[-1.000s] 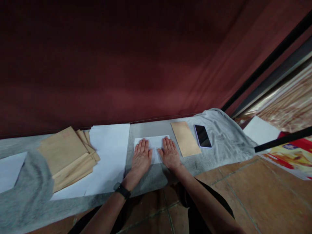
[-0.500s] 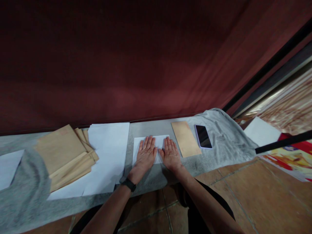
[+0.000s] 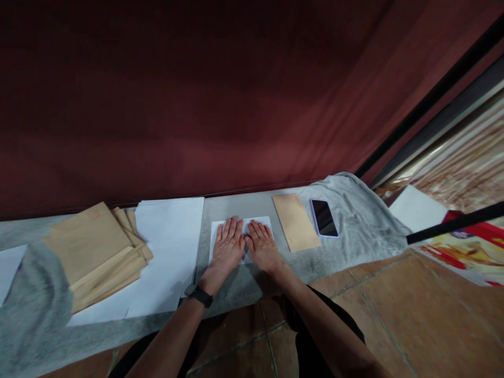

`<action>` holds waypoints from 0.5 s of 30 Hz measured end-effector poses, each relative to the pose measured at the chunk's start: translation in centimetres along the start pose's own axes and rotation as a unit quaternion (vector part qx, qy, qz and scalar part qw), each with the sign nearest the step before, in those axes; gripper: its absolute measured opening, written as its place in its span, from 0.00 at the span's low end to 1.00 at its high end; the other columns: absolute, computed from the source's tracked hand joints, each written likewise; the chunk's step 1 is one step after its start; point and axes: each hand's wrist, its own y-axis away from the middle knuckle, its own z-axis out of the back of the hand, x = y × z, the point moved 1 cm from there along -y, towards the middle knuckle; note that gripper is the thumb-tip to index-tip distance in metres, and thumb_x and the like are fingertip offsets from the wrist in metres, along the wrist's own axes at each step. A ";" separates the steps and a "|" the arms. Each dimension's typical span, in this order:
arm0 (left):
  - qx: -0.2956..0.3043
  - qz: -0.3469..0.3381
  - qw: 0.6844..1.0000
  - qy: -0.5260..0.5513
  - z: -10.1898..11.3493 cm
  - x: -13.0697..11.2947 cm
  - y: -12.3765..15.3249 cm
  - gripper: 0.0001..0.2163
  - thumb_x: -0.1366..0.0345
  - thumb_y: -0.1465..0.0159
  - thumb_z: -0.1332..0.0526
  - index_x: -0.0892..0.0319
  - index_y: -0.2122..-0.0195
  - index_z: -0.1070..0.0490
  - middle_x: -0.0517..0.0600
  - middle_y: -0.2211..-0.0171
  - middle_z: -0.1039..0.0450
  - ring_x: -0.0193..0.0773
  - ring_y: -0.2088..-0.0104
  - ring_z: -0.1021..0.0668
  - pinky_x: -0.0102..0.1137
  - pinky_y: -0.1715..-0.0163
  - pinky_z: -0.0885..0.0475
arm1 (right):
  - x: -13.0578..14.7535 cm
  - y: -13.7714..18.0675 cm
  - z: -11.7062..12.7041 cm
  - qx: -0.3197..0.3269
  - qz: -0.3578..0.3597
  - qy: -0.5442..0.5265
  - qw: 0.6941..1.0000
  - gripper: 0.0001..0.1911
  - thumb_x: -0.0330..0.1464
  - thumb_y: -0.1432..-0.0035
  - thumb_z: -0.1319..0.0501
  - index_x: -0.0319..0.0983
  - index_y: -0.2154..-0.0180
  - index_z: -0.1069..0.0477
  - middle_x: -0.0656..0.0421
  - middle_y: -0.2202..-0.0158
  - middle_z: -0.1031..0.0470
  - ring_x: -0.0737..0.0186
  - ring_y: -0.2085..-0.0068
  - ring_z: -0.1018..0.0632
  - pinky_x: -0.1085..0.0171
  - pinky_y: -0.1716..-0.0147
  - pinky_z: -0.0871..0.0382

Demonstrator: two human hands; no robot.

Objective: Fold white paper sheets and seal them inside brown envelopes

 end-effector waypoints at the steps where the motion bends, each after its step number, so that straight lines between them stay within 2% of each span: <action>1: 0.002 0.001 1.000 0.000 0.0 0.1 0.0 0.26 0.65 0.29 0.55 0.65 0.31 0.43 0.57 0.29 0.47 0.48 0.28 0.44 0.49 0.30 0.50 | 0.1 -0.3 -0.1 -0.001 0.003 0.002 1.000 0.28 0.39 0.26 0.57 0.33 0.34 0.38 0.51 0.31 0.39 0.52 0.31 0.38 0.51 0.32 0.47; 7: -0.010 0.029 0.999 -0.012 -0.1 0.8 0.1 0.26 0.64 0.29 0.56 0.66 0.30 0.45 0.59 0.29 0.45 0.45 0.29 0.43 0.46 0.29 0.52 | -0.6 -1.0 -0.6 -0.024 -0.009 0.050 0.998 0.29 0.41 0.26 0.54 0.32 0.32 0.42 0.48 0.31 0.41 0.51 0.31 0.38 0.51 0.32 0.46; 11: -0.025 0.046 0.998 -0.017 -0.1 1.4 0.6 0.27 0.58 0.27 0.56 0.67 0.31 0.44 0.61 0.30 0.45 0.48 0.29 0.42 0.47 0.30 0.51 | -1.1 -0.8 -0.6 -0.032 -0.024 0.084 0.996 0.32 0.42 0.27 0.53 0.26 0.32 0.43 0.43 0.30 0.43 0.48 0.30 0.39 0.51 0.32 0.48; 15: -0.037 0.056 0.998 -0.008 0.1 1.6 1.3 0.30 0.54 0.27 0.56 0.69 0.31 0.45 0.63 0.30 0.46 0.50 0.29 0.42 0.48 0.30 0.49 | -1.7 -0.5 -0.8 -0.041 -0.022 0.094 0.995 0.33 0.43 0.27 0.52 0.26 0.32 0.45 0.41 0.30 0.44 0.47 0.30 0.40 0.49 0.32 0.47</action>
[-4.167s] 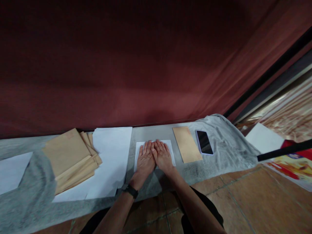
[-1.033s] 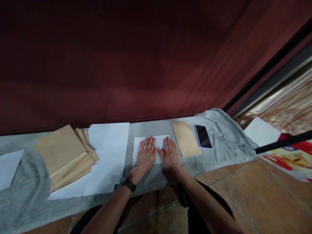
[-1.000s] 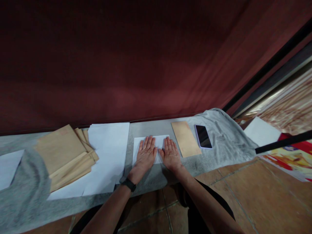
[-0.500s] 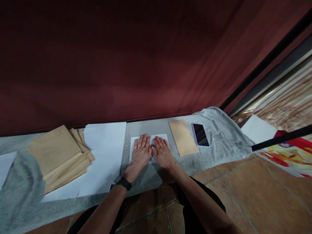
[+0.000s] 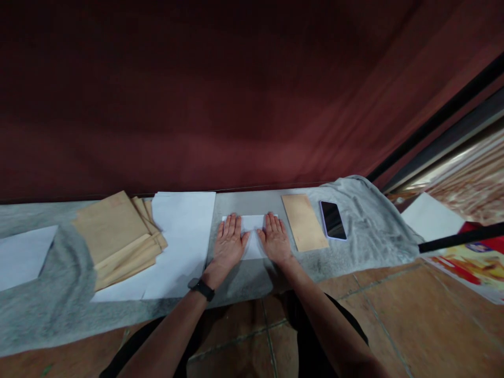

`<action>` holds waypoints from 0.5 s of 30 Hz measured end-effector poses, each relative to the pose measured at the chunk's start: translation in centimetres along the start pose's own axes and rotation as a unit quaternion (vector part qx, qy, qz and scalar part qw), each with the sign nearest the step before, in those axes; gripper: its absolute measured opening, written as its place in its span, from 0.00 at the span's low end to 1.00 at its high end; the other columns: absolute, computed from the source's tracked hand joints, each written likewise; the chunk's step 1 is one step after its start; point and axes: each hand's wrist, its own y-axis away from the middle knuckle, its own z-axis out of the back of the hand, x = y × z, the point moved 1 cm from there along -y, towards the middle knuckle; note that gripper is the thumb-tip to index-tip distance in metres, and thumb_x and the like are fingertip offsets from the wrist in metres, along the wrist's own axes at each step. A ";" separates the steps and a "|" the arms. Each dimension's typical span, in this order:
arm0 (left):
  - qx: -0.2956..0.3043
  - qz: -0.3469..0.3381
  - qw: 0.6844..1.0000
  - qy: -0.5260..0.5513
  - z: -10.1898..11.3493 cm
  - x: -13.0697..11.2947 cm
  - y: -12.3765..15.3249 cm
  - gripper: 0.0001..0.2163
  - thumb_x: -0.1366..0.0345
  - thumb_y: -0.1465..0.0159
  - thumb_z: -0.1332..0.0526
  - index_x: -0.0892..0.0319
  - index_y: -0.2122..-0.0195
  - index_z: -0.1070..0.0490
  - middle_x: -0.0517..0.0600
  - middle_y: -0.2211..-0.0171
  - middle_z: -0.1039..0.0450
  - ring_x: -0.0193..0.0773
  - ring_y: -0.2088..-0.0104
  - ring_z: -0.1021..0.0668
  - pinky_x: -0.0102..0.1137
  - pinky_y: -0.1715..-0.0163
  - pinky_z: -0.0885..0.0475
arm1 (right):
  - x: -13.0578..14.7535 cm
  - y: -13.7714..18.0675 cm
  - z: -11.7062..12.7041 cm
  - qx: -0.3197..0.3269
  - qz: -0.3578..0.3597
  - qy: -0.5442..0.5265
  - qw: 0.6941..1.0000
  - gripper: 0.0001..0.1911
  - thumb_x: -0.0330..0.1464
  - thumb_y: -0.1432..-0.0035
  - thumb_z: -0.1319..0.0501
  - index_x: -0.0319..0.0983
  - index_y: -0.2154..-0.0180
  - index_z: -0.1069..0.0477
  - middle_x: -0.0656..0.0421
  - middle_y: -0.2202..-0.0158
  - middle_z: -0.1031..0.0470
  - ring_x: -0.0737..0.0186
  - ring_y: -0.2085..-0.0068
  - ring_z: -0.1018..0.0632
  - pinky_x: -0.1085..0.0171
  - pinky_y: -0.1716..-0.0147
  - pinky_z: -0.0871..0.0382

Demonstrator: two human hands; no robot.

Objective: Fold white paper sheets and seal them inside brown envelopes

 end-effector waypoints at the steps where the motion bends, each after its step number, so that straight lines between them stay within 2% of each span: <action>1: 0.001 0.002 1.000 0.001 0.1 0.0 0.2 0.30 0.53 0.27 0.55 0.69 0.31 0.45 0.64 0.30 0.46 0.50 0.29 0.43 0.49 0.30 0.49 | -0.2 0.1 -0.1 -0.004 0.004 -0.001 1.000 0.34 0.43 0.27 0.52 0.26 0.32 0.45 0.41 0.30 0.44 0.47 0.30 0.40 0.49 0.33 0.47; 5: 0.015 0.002 1.000 0.003 0.7 -0.3 1.2 0.30 0.53 0.27 0.55 0.70 0.31 0.44 0.64 0.30 0.47 0.51 0.29 0.44 0.48 0.30 0.49 | -0.7 0.3 -0.2 -0.016 0.019 -0.006 1.000 0.34 0.44 0.27 0.54 0.26 0.32 0.45 0.41 0.30 0.44 0.46 0.30 0.40 0.47 0.33 0.46; 9: 0.027 -0.058 0.998 0.017 1.2 -1.0 2.7 0.28 0.56 0.27 0.53 0.64 0.30 0.45 0.59 0.28 0.49 0.47 0.28 0.46 0.46 0.29 0.50 | -0.8 0.3 0.0 -0.003 0.013 -0.007 1.000 0.34 0.43 0.27 0.54 0.24 0.32 0.46 0.39 0.31 0.44 0.45 0.30 0.41 0.46 0.33 0.48; 12: 0.044 -0.092 0.994 0.025 1.4 -1.5 3.4 0.26 0.58 0.28 0.52 0.61 0.30 0.45 0.57 0.28 0.49 0.48 0.28 0.46 0.48 0.29 0.50 | -0.1 0.4 0.1 0.006 -0.006 -0.022 1.000 0.33 0.41 0.27 0.55 0.22 0.32 0.45 0.38 0.30 0.45 0.44 0.29 0.42 0.45 0.32 0.49; 15: 0.053 -0.099 0.993 0.022 1.2 -1.8 3.6 0.26 0.61 0.28 0.52 0.65 0.30 0.45 0.60 0.28 0.49 0.49 0.28 0.47 0.48 0.29 0.50 | 1.7 0.7 0.0 0.020 0.013 -0.072 0.997 0.31 0.39 0.26 0.58 0.26 0.32 0.44 0.41 0.30 0.44 0.49 0.29 0.43 0.46 0.32 0.47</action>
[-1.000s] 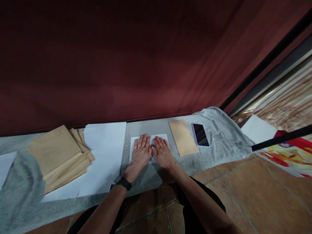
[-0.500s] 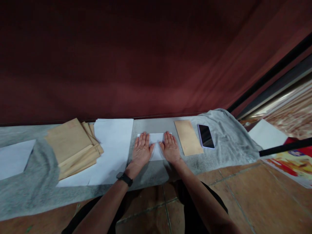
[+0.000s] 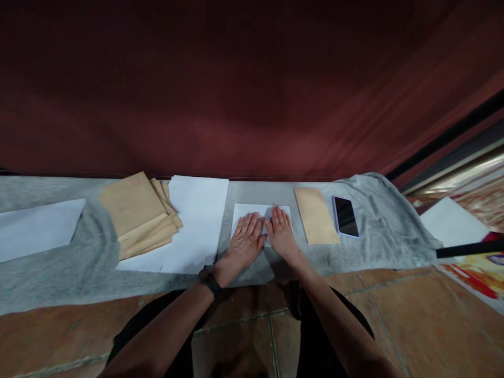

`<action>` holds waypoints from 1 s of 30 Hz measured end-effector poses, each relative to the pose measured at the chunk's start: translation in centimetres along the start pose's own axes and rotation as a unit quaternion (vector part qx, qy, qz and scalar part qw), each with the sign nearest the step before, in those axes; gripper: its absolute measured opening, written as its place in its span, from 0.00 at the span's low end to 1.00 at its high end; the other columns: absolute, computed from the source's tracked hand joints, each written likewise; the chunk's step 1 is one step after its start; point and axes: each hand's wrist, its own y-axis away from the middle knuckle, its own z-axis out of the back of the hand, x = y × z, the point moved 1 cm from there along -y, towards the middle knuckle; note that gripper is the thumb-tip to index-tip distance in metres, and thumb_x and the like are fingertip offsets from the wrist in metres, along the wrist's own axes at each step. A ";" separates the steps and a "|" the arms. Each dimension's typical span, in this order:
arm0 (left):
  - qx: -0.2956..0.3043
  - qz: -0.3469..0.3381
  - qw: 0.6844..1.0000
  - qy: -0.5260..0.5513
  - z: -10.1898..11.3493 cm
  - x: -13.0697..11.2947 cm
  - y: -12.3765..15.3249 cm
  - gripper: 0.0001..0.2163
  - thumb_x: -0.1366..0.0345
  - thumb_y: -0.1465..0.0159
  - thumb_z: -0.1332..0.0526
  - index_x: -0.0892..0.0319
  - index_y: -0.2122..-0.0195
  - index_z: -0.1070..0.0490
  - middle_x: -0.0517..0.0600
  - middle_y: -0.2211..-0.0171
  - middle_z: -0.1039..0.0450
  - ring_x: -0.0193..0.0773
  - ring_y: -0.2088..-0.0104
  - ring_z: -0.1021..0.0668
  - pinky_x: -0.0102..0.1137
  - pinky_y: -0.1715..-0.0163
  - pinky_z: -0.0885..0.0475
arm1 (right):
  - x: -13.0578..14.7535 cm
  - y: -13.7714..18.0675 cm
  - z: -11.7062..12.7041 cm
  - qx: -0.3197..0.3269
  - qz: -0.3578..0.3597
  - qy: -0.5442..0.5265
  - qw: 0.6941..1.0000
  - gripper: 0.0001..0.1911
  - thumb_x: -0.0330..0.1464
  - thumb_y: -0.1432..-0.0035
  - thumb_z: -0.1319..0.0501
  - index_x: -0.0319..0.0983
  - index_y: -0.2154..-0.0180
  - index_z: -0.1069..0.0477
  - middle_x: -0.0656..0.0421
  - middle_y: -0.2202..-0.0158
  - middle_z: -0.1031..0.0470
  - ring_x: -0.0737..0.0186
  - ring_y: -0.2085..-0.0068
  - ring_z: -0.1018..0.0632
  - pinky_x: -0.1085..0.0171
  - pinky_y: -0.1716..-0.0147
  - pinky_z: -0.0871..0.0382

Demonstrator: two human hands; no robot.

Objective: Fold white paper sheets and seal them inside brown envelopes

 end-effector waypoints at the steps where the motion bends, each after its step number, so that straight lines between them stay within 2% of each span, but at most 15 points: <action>1: 0.002 -0.006 1.000 -0.002 -0.1 -0.1 0.0 0.27 0.62 0.29 0.52 0.66 0.30 0.45 0.61 0.28 0.49 0.49 0.28 0.48 0.49 0.30 0.50 | 0.6 0.1 -0.1 0.009 0.019 -0.018 1.000 0.30 0.39 0.26 0.58 0.29 0.32 0.44 0.43 0.30 0.43 0.51 0.29 0.42 0.47 0.32 0.47; 3: 0.004 -0.016 1.000 -0.008 -0.4 -0.1 0.0 0.27 0.65 0.30 0.52 0.67 0.30 0.48 0.61 0.28 0.50 0.48 0.27 0.48 0.49 0.30 0.51 | 1.6 0.3 -0.3 0.026 0.054 -0.038 0.997 0.30 0.40 0.26 0.59 0.32 0.31 0.44 0.46 0.30 0.42 0.54 0.29 0.42 0.49 0.32 0.47; 6: 0.004 -0.024 1.000 -0.010 -0.7 0.0 0.0 0.28 0.67 0.30 0.53 0.67 0.29 0.49 0.61 0.28 0.49 0.47 0.27 0.49 0.49 0.29 0.51 | 2.0 0.5 -0.4 0.035 0.067 -0.030 0.997 0.31 0.41 0.26 0.59 0.31 0.32 0.43 0.47 0.30 0.43 0.54 0.29 0.42 0.50 0.31 0.48; 13: -0.001 -0.013 1.000 0.016 -0.3 0.1 0.3 0.26 0.61 0.28 0.53 0.63 0.30 0.46 0.58 0.28 0.48 0.47 0.28 0.47 0.50 0.29 0.53 | 0.0 0.8 -0.1 0.014 0.061 0.028 0.998 0.31 0.41 0.26 0.58 0.31 0.30 0.48 0.45 0.28 0.47 0.50 0.28 0.45 0.46 0.31 0.50; 22: -0.005 -0.013 1.000 0.018 -0.2 0.3 0.4 0.26 0.57 0.27 0.52 0.58 0.30 0.45 0.56 0.28 0.49 0.46 0.28 0.45 0.49 0.30 0.51 | -1.4 1.3 -0.4 -0.014 0.044 0.050 0.998 0.33 0.44 0.26 0.57 0.29 0.30 0.49 0.42 0.29 0.47 0.48 0.29 0.44 0.46 0.32 0.50; 30: -0.024 0.058 0.998 0.001 0.1 1.2 0.6 0.30 0.54 0.28 0.51 0.65 0.29 0.48 0.61 0.28 0.50 0.48 0.28 0.45 0.45 0.30 0.47 | -2.2 1.8 -0.1 -0.027 0.034 0.051 0.998 0.35 0.45 0.27 0.56 0.28 0.29 0.51 0.41 0.29 0.47 0.47 0.29 0.43 0.45 0.33 0.48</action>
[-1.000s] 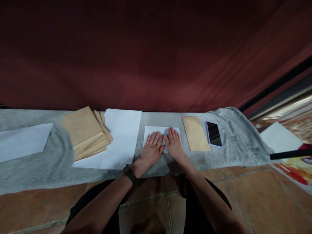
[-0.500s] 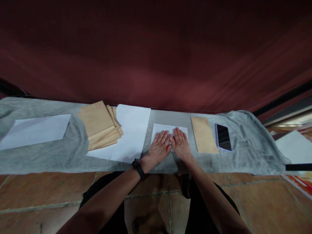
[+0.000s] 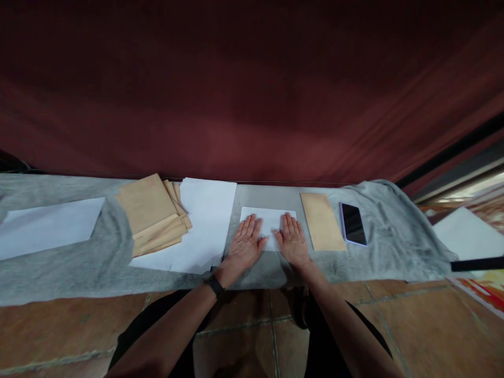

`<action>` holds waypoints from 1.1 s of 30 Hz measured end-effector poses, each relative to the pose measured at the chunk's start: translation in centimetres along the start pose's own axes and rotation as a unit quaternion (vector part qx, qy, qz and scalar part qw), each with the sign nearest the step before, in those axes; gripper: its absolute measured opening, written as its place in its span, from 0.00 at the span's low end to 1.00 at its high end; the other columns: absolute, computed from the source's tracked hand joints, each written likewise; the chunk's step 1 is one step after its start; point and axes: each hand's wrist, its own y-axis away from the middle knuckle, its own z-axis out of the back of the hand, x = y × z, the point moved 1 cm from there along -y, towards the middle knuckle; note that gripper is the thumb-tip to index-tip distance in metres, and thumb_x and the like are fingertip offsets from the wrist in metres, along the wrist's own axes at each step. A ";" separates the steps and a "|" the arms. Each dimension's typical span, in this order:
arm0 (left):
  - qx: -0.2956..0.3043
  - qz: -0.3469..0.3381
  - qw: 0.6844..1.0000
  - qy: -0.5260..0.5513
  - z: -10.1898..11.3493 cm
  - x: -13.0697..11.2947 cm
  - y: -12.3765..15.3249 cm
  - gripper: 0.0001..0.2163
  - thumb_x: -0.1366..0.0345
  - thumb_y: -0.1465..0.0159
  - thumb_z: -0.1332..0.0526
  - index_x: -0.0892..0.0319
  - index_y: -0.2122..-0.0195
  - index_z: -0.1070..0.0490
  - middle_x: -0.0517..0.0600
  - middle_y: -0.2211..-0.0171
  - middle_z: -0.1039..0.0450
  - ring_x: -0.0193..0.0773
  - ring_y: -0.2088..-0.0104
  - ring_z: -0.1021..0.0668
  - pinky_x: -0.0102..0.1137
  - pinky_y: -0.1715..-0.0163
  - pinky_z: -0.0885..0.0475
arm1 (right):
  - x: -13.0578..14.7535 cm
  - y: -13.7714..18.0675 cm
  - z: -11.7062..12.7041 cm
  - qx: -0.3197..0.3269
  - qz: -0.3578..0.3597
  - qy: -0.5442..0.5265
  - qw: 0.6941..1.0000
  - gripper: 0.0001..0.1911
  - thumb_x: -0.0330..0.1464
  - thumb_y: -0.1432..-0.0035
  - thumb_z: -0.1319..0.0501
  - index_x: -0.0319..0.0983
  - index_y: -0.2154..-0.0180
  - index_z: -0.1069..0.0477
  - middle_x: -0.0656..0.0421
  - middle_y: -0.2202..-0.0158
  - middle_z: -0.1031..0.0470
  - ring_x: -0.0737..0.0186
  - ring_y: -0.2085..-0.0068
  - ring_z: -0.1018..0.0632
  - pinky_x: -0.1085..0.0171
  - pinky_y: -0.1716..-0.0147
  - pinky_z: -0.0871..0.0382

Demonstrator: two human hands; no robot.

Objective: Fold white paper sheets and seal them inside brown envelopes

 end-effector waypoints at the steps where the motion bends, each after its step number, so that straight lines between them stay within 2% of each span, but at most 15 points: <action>1: 0.001 0.010 1.000 -0.003 0.0 0.1 0.0 0.30 0.54 0.28 0.51 0.66 0.30 0.47 0.62 0.28 0.50 0.48 0.28 0.46 0.45 0.30 0.47 | -0.1 0.1 0.1 -0.002 -0.002 0.001 1.000 0.35 0.45 0.27 0.55 0.28 0.30 0.50 0.41 0.29 0.46 0.47 0.29 0.43 0.46 0.33 0.48; 6: 0.007 0.042 0.999 -0.008 -0.1 0.2 0.1 0.31 0.52 0.28 0.52 0.69 0.30 0.47 0.64 0.29 0.50 0.50 0.28 0.46 0.45 0.30 0.47 | -0.3 0.7 0.4 -0.023 -0.022 0.013 0.999 0.36 0.46 0.27 0.54 0.25 0.31 0.48 0.38 0.30 0.46 0.43 0.30 0.41 0.45 0.34 0.44; 11: 0.006 0.063 0.998 -0.007 -0.1 0.2 0.3 0.31 0.52 0.28 0.51 0.67 0.30 0.45 0.64 0.28 0.51 0.52 0.29 0.45 0.47 0.31 0.46 | -0.2 1.8 1.0 -0.048 -0.056 0.018 0.997 0.35 0.43 0.27 0.54 0.23 0.31 0.48 0.35 0.31 0.45 0.42 0.31 0.40 0.44 0.35 0.43; 14: -0.015 0.065 0.998 -0.012 0.4 -0.1 0.5 0.29 0.54 0.28 0.51 0.66 0.30 0.46 0.64 0.28 0.51 0.53 0.28 0.46 0.51 0.30 0.48 | 0.2 2.0 1.6 -0.040 -0.065 0.009 0.997 0.32 0.40 0.27 0.54 0.25 0.32 0.46 0.36 0.31 0.44 0.42 0.31 0.40 0.43 0.35 0.44; 18: -0.025 0.011 1.000 -0.008 0.8 -1.6 0.7 0.27 0.60 0.28 0.53 0.62 0.29 0.47 0.60 0.28 0.50 0.50 0.27 0.48 0.51 0.30 0.50 | 1.7 1.9 2.1 0.008 -0.007 -0.038 0.999 0.29 0.38 0.26 0.57 0.29 0.31 0.44 0.44 0.29 0.47 0.48 0.28 0.44 0.47 0.32 0.47; 22: 0.018 -0.040 0.999 -0.001 0.5 -3.0 1.2 0.26 0.66 0.29 0.54 0.63 0.30 0.47 0.58 0.29 0.47 0.47 0.28 0.46 0.49 0.30 0.49 | 3.1 2.4 2.1 0.047 0.057 -0.075 0.994 0.28 0.38 0.26 0.57 0.32 0.31 0.44 0.47 0.30 0.43 0.54 0.29 0.42 0.51 0.31 0.48; 26: 0.041 -0.045 0.998 0.005 0.3 -3.2 1.8 0.25 0.62 0.28 0.53 0.60 0.30 0.45 0.57 0.28 0.47 0.49 0.28 0.45 0.50 0.30 0.49 | 2.6 3.3 1.9 0.029 0.057 -0.046 0.997 0.29 0.40 0.26 0.55 0.30 0.32 0.42 0.44 0.30 0.43 0.50 0.29 0.41 0.49 0.31 0.48; 33: 0.011 -0.048 0.999 0.011 0.1 -2.6 2.7 0.27 0.54 0.27 0.52 0.57 0.30 0.46 0.57 0.28 0.49 0.48 0.28 0.46 0.51 0.29 0.53 | 0.5 3.8 1.4 -0.002 0.044 -0.018 0.999 0.32 0.42 0.26 0.55 0.30 0.30 0.48 0.41 0.30 0.45 0.48 0.30 0.41 0.47 0.33 0.46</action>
